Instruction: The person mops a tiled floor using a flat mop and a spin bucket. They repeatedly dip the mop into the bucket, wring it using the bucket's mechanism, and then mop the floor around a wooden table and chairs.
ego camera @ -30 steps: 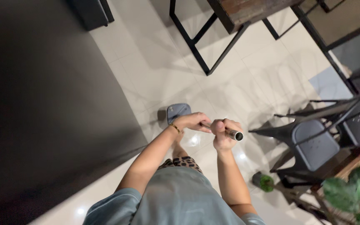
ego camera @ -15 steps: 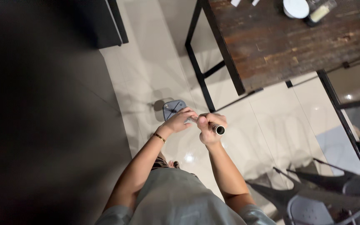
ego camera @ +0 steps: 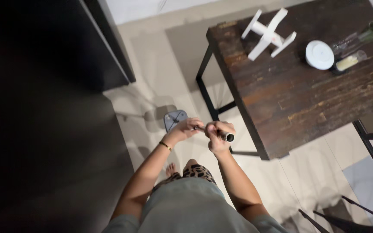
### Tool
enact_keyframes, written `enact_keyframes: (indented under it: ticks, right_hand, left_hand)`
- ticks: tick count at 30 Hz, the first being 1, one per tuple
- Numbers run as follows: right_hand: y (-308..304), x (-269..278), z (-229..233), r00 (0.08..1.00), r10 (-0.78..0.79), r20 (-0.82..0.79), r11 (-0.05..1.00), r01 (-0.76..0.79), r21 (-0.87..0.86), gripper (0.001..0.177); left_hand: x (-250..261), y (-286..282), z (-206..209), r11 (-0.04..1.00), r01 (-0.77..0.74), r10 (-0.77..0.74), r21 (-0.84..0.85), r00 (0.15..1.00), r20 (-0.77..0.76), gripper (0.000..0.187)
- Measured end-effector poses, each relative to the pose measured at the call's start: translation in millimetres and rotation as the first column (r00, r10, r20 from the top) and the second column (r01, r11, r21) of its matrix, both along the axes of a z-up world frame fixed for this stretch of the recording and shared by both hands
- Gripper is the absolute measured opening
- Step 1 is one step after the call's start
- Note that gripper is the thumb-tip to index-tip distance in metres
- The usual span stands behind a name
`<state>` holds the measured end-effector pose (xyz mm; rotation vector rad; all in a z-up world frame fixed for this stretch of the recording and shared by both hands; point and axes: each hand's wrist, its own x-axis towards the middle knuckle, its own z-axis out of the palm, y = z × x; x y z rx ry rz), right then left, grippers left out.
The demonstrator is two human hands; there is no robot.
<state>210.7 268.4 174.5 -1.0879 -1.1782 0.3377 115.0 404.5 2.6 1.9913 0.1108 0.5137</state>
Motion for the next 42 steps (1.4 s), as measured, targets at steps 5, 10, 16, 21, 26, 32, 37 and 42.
enact_keyframes:
  ticks: [5,10,16,21,26,32,37,42]
  right_hand:
    - [95.5,51.6,-15.1,0.988,-0.022,-0.154,0.998,0.031,0.057,0.043]
    - [207.1,100.4,-27.6,0.994,-0.107,-0.017,0.994,0.107,-0.003,0.040]
    - [347.7,144.6,-21.8,0.987,-0.130,0.097,0.989,0.136,-0.054,0.034]
    - [436.3,176.5,-22.7,0.993,-0.037,0.110,0.999,0.039,-0.013,0.028]
    - [512.9,215.6,-44.9,0.940,-0.238,0.246,0.963,0.262,-0.070,0.031]
    - [605.1,281.4,-49.8,0.907,-0.339,0.250,0.933,0.359,-0.035,0.027]
    - [633.8,332.1,-59.8,0.810,-0.488,0.326,0.847,0.529,-0.045,0.017]
    - [672.7,403.3,-80.8,0.770,-0.544,0.333,0.807,0.589,-0.045,0.029]
  left_hand:
    - [55.3,96.1,-15.1,0.991,0.101,-0.095,-0.084,0.993,0.069,0.027]
    - [94.1,197.0,-22.4,0.999,-0.016,0.015,-0.033,0.999,-0.043,0.014]
    - [125.4,324.3,13.3,0.987,-0.162,0.158,-0.013,0.977,-0.142,0.015]
    - [162.8,419.4,19.1,0.986,-0.163,0.155,-0.045,0.976,-0.150,0.014]
    - [222.5,513.1,1.0,0.989,-0.010,-0.005,-0.150,0.995,-0.103,0.016]
    - [316.0,601.6,11.5,0.922,0.305,-0.314,-0.239,0.949,0.001,0.020]
    - [403.9,647.9,28.1,0.808,0.582,-0.584,-0.091,0.812,0.011,0.027]
    - [495.9,678.4,36.2,0.602,0.780,-0.699,-0.173,0.619,0.358,0.042]
